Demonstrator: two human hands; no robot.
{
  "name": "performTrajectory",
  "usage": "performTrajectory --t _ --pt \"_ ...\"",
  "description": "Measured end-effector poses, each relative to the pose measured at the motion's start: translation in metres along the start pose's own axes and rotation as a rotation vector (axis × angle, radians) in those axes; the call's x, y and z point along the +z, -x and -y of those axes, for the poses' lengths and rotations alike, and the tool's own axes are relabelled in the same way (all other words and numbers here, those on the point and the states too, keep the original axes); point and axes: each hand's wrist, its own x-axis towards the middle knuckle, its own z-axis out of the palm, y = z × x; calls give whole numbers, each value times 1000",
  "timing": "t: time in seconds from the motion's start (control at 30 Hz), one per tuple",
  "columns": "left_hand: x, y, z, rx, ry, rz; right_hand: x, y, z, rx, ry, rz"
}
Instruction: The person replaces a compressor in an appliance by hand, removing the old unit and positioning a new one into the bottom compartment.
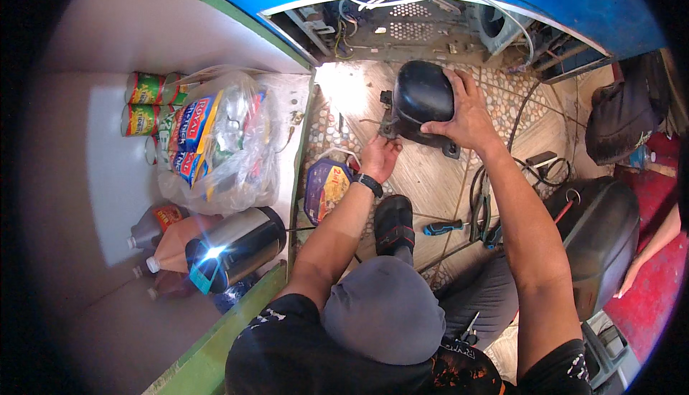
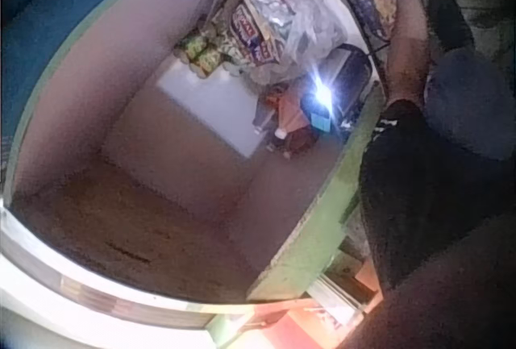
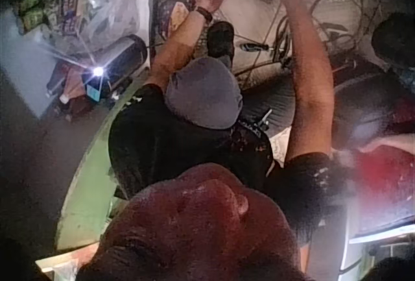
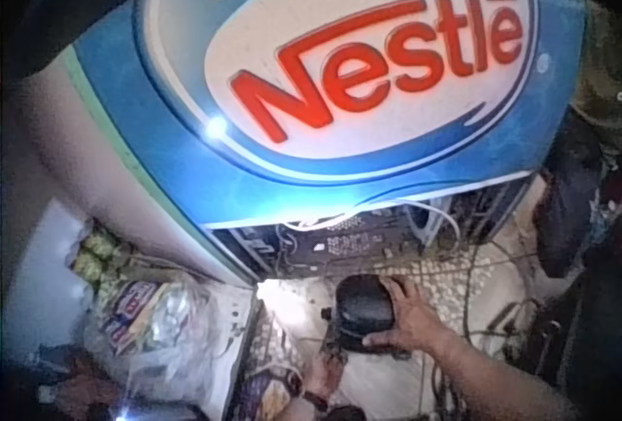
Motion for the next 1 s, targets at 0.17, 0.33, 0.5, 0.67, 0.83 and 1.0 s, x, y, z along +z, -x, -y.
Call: performTrajectory --t 0.17,0.33,0.5,0.67,0.83,1.0 --pt "0 -1 -1 4 -42 -46 3 0 0 4 -24 0" --pt "1 -7 0 -45 -23 -95 4 0 -2 -20 -9 -27" --pt "2 -3 6 -19 41 -39 3 2 -3 -44 7 -23" --pt "-1 0 7 -25 -15 -106 3 5 -1 -48 -9 -34" --pt "-6 3 10 -19 -83 -174 3 3 0 -15 0 -27" --pt "-3 55 13 -84 -479 -221 5 10 0 -36 -14 -46"
